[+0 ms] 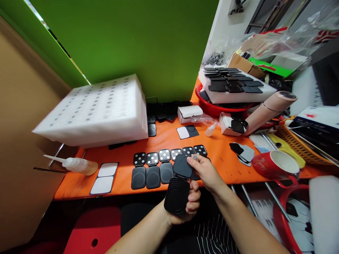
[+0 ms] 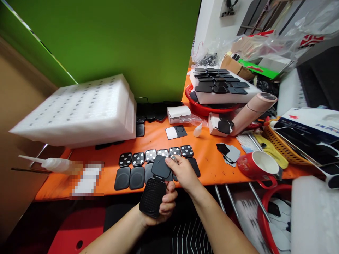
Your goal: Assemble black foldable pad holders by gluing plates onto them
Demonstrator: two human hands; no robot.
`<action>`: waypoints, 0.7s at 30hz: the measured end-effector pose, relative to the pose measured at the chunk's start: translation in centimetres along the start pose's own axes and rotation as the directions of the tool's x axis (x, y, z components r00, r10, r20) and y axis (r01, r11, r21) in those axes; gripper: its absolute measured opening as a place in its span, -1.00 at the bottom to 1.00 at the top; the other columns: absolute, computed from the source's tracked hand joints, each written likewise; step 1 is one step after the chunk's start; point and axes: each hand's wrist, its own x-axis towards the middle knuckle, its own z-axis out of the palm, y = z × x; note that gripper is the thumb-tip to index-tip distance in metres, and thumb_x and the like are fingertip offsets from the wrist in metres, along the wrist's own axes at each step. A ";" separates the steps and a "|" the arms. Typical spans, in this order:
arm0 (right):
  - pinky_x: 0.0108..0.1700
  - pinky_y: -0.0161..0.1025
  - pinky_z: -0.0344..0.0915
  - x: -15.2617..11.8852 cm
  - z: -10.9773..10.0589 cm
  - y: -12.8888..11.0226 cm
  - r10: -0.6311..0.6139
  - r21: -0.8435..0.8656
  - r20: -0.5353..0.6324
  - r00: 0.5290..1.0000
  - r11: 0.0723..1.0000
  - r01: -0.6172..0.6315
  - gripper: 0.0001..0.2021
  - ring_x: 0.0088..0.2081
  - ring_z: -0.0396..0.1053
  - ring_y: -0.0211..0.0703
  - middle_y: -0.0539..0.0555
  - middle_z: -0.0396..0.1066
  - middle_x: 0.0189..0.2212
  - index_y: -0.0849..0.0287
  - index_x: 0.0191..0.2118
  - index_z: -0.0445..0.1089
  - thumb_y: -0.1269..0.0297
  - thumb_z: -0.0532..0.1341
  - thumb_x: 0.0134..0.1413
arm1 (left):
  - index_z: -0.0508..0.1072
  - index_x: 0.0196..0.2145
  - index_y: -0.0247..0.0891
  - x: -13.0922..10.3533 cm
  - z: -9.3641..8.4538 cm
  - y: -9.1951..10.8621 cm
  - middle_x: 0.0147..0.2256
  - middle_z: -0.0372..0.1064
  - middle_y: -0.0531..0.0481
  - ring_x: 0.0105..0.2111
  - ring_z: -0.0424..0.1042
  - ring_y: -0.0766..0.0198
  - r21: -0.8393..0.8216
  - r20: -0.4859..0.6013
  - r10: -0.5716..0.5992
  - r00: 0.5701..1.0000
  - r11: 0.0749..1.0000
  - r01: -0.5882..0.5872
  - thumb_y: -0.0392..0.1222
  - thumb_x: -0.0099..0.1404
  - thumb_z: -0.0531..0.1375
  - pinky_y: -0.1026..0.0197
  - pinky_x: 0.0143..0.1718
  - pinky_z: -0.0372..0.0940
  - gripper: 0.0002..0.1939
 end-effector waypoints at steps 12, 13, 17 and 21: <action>-0.61 -0.39 -0.06 0.3 -0.4 0.6 0.070 0.055 0.027 0.997 0.996 -0.072 -0.60 -0.63 0.00 -0.41 -0.12 0.11 -0.66 0.19 -0.56 0.19 -0.05 0.28 -0.15 | 0.42 -0.17 -0.24 -0.6 0.2 4.0 -0.33 0.41 0.00 -0.40 0.38 0.32 0.607 -0.256 0.631 0.733 0.694 -0.386 -0.18 -0.07 0.32 0.37 -0.49 0.20 -0.56; -0.62 -0.39 -0.08 0.3 -0.4 0.6 0.068 0.053 0.030 0.997 0.996 -0.070 -0.60 -0.64 -0.02 -0.41 -0.13 0.09 -0.67 0.19 -0.57 0.19 -0.05 0.28 -0.15 | 0.43 -0.19 -0.25 -0.6 0.4 4.0 -0.35 0.41 0.00 -0.40 0.38 0.32 0.628 -0.258 0.647 0.717 0.677 -0.384 -0.22 -0.08 0.32 0.38 -0.50 0.20 -0.58; -0.63 -0.39 -0.13 0.2 -0.4 0.7 0.064 0.031 0.029 0.998 0.997 -0.065 -0.59 -0.65 -0.05 -0.43 -0.15 0.04 -0.69 0.18 -0.59 0.15 -0.03 0.28 -0.13 | 0.44 -0.23 -0.29 -0.3 0.7 3.9 -0.40 0.39 0.01 -0.43 0.37 0.33 0.642 -0.271 0.677 0.684 0.657 -0.395 -0.26 -0.09 0.30 0.37 -0.52 0.22 -0.62; -0.63 -0.39 -0.12 0.2 -0.6 1.0 0.078 0.004 0.040 0.996 0.997 -0.079 -0.60 -0.65 -0.04 -0.43 -0.15 0.04 -0.69 0.18 -0.56 0.14 -0.04 0.25 -0.10 | 0.43 -0.26 -0.31 -0.3 0.7 3.7 -0.42 0.40 0.01 -0.48 0.36 0.33 0.648 -0.293 0.674 0.678 0.661 -0.378 -0.23 -0.10 0.31 0.36 -0.56 0.21 -0.63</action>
